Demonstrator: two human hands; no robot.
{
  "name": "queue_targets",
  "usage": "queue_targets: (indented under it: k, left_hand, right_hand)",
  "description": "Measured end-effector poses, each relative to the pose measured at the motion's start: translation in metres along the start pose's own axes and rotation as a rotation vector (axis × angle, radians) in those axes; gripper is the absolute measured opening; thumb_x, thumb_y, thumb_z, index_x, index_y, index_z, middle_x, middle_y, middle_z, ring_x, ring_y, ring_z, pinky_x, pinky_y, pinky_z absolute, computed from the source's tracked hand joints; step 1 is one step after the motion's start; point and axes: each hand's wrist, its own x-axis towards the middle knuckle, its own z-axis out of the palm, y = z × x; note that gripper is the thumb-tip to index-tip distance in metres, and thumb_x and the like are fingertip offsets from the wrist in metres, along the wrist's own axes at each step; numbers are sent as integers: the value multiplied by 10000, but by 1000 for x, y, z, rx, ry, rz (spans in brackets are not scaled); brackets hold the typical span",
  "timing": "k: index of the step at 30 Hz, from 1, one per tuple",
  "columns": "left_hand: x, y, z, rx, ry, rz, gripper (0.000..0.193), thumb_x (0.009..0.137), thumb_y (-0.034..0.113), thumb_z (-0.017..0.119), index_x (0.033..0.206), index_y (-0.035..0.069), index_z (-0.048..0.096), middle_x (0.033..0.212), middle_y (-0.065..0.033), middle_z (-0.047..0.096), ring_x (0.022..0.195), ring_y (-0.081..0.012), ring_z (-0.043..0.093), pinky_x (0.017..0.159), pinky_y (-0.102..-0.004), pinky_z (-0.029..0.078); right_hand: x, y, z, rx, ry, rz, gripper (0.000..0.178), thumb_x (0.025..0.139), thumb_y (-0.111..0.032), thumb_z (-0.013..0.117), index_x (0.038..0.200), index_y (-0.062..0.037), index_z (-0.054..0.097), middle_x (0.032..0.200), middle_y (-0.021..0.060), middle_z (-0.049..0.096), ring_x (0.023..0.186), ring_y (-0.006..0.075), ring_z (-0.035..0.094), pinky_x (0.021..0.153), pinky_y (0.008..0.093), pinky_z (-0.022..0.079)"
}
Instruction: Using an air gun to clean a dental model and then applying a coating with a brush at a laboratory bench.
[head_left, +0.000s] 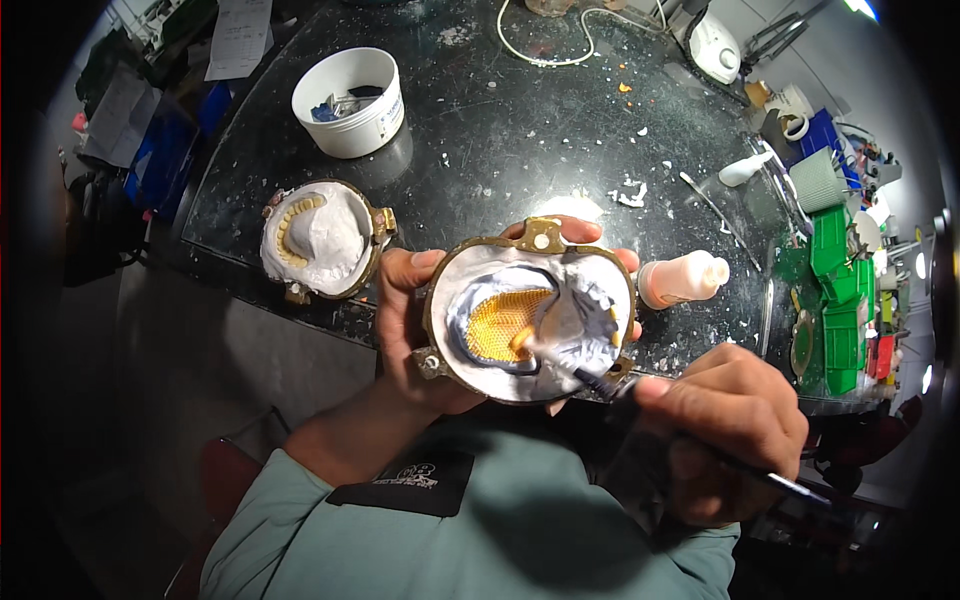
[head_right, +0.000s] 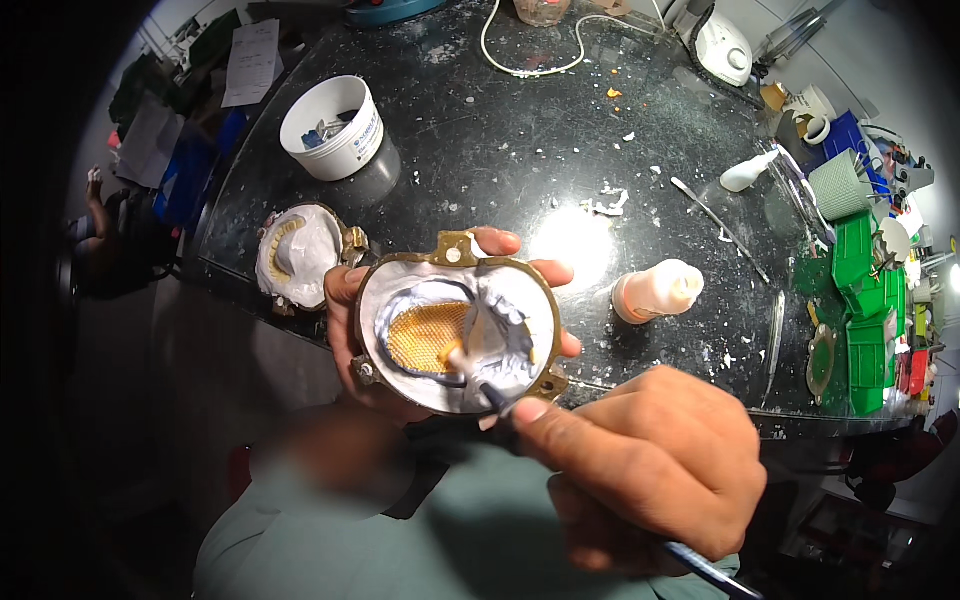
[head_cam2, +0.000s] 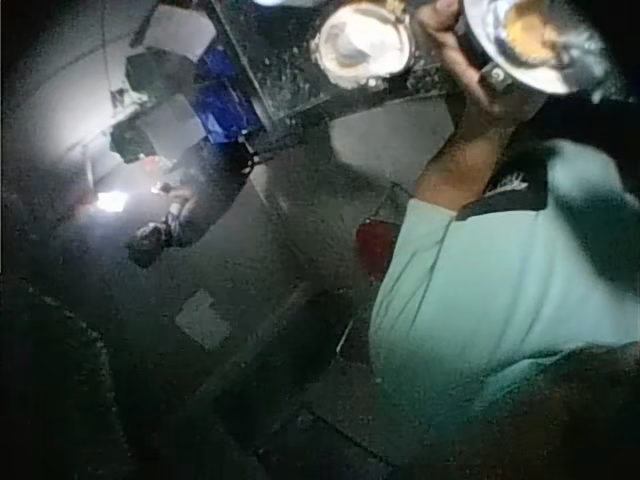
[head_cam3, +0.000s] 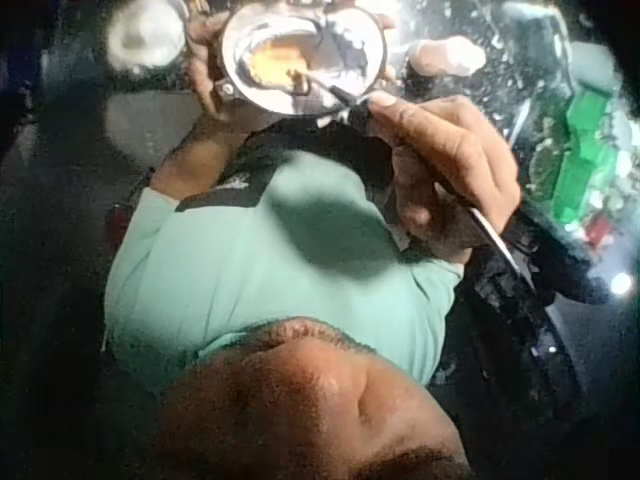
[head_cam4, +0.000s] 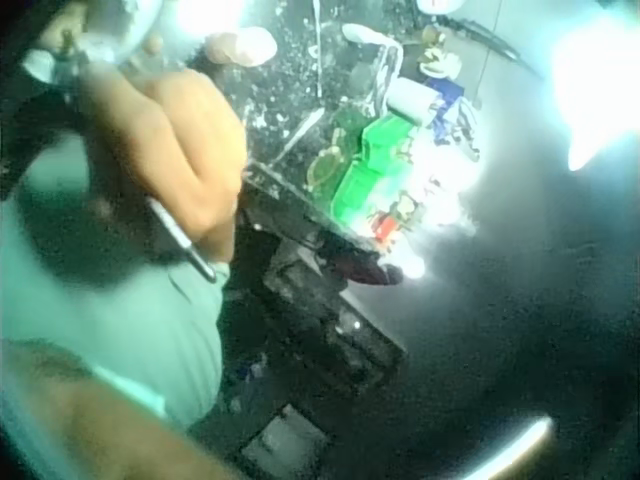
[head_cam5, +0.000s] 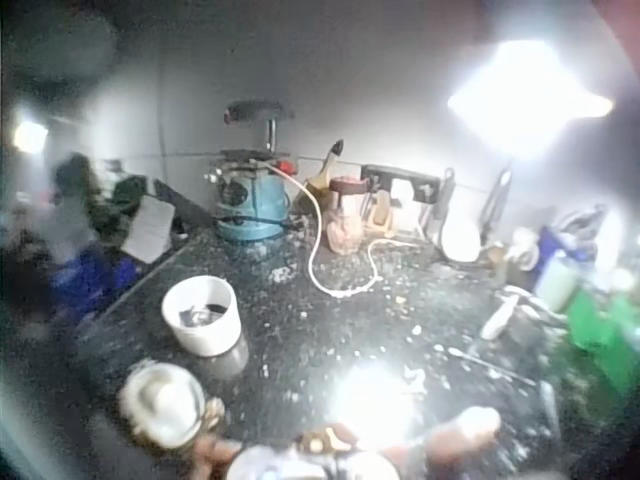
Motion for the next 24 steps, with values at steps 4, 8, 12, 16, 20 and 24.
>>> queue_targets:
  k: [4, 8, 12, 16, 20, 24]
  left_hand:
    - [0, -4, 2, -35, 99, 47, 1007, 847, 688, 570, 1554, 21, 310, 1533, -367, 345, 1288, -649, 455, 874, -655, 603]
    - [1, -3, -5, -91, -4, 44, 956, 879, 582, 525, 1565, -29, 265, 1549, -362, 326, 1326, -614, 440, 878, -680, 581]
    - [1, -2, -7, -140, -51, 7, 937, 897, 558, 516, 1575, -28, 240, 1573, -356, 287, 1348, -626, 403, 824, -726, 566]
    - [3, -2, -4, -90, 25, -10, 945, 906, 572, 533, 1595, 9, 216, 1622, -327, 228, 1407, -658, 291, 830, -777, 533]
    - [5, -7, 0, -46, 122, 75, 828, 981, 546, 388, 1581, -9, 254, 1581, -317, 305, 1362, -609, 394, 838, -718, 564]
    - [4, -10, 0, -71, 141, 125, 735, 1049, 521, 285, 1540, -23, 346, 1532, -268, 418, 1282, -564, 515, 809, -675, 593]
  right_hand:
    - [1, 1, -1, -12, 13, 16, 452, 722, -39, 768, 1161, 60, 723, 823, 86, 685, 656, 172, 642, 564, 311, 511]
    - [-4, 7, -5, 24, -29, 27, 442, 816, -106, 761, 1220, 59, 694, 853, 81, 681, 694, 186, 653, 610, 312, 528]
    - [-10, 13, -28, 154, 83, 6, 315, 971, -174, 644, 1154, 80, 677, 777, 80, 651, 662, 167, 624, 587, 305, 497]
    - [-15, 11, -67, -320, 567, 74, 328, 947, -196, 495, 995, 98, 632, 685, 56, 487, 558, 113, 402, 509, 261, 293]
    - [-16, 7, -87, -284, 588, 283, 320, 918, -198, 526, 928, 97, 651, 734, 94, 588, 564, 76, 409, 503, 230, 270]
    - [-13, 14, -73, -203, 446, 330, 212, 939, -110, 565, 952, 74, 670, 768, 90, 645, 648, 105, 550, 592, 236, 413]
